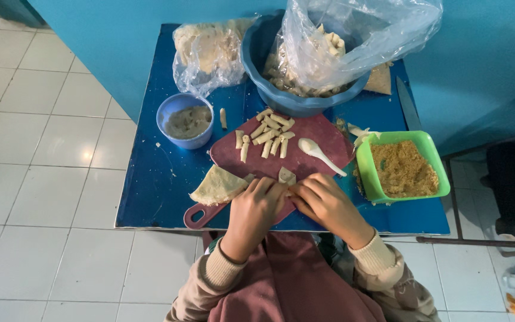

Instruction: The person sits at a small blue table and makes filled snack rolls. They take square wrapper pieces, spoon brown filling from a green container onto a wrapper, fold and roll it into a cylinder by hand, and place the finished roll on a cutting board with other completed rolls.

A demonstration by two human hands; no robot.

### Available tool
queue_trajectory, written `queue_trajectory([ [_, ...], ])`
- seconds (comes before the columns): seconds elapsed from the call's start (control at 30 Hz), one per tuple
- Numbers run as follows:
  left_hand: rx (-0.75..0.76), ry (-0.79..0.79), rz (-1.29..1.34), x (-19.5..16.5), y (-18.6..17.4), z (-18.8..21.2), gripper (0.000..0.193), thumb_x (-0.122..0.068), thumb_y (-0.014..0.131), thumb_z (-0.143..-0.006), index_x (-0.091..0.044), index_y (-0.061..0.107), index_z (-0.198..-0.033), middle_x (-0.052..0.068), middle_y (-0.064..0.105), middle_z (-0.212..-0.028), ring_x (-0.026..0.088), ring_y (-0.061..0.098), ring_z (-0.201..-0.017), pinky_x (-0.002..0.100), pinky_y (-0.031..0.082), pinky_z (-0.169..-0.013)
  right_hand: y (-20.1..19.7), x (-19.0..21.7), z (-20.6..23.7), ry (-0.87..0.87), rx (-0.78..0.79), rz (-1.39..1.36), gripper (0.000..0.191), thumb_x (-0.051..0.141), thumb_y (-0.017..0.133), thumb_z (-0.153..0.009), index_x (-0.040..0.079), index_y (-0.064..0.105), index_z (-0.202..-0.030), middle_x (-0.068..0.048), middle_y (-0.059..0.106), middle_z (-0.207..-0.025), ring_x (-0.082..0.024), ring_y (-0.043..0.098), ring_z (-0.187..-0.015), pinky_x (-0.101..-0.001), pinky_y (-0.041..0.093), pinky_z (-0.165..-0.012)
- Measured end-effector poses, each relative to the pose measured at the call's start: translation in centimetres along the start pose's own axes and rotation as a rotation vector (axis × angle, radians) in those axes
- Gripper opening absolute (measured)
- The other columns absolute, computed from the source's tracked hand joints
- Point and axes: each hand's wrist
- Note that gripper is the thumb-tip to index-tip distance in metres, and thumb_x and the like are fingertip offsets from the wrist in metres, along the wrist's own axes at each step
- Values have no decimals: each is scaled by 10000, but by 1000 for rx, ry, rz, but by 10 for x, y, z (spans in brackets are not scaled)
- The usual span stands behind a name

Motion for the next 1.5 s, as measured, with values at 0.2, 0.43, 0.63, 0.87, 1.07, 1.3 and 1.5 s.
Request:
queue_trajectory([
  [0.2, -56, 13, 101, -5, -8, 1, 174, -217, 774, -838, -130, 731, -983, 19, 648, -896, 203, 663, -816, 342, 553, -636, 0, 2, -4, 128, -64, -181, 171, 57, 745, -877, -7, 669, -1015, -100, 668, -996, -279, 641, -961, -386, 530, -839],
  [0.43, -79, -88, 19, -10, 5, 1, 77, -181, 748, -885, -134, 714, -936, 20, 642, -874, 224, 661, -804, 365, 540, -661, 5, -3, -9, 263, -46, -267, 139, 37, 728, -875, 21, 670, -1001, -82, 698, -970, -290, 647, -942, -390, 520, -813],
  [0.63, -54, -211, 135, -5, 15, -4, 66, -171, 716, -918, -123, 675, -938, 39, 653, -884, 266, 668, -834, 394, 535, -699, 8, -3, -11, 293, -25, -229, 153, 29, 736, -844, 32, 675, -984, -88, 665, -985, -313, 619, -974, -399, 503, -827],
  [0.87, -11, -158, 152, -7, 14, -6, 262, -117, 674, -925, -93, 625, -1181, 58, 667, -912, 277, 650, -878, 397, 539, -731, 6, -5, -5, 95, -38, -56, 225, 43, 750, -854, 14, 688, -1068, -80, 653, -1073, -291, 602, -1011, -414, 499, -891],
  [1.07, -30, 24, 10, -2, 10, 0, 435, -116, 697, -863, -39, 620, -1284, 59, 670, -903, 254, 642, -873, 398, 524, -783, 7, -3, -3, 105, -44, -14, 242, 57, 754, -859, -15, 653, -1067, -131, 644, -1087, -308, 606, -1038, -408, 506, -919],
  [1.3, -51, 15, -20, 2, 21, 2, 181, -141, 715, -932, -57, 606, -1049, 55, 661, -926, 258, 632, -908, 395, 496, -823, 10, -3, -7, 116, -43, -6, 231, 29, 735, -858, -3, 631, -1062, -111, 643, -1041, -310, 602, -1016, -409, 500, -896],
  [1.5, -63, -8, -67, -2, 20, 0, 167, -148, 710, -892, -98, 650, -1040, 43, 639, -914, 255, 628, -890, 397, 497, -780, 8, -1, -13, 154, -6, -26, 255, -11, 706, -806, -6, 632, -1050, -112, 622, -1078, -319, 581, -1036, -413, 496, -910],
])
Point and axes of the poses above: each hand's wrist, its own z-axis away from the middle knuckle, its own y-axis out of the palm, x = y × z
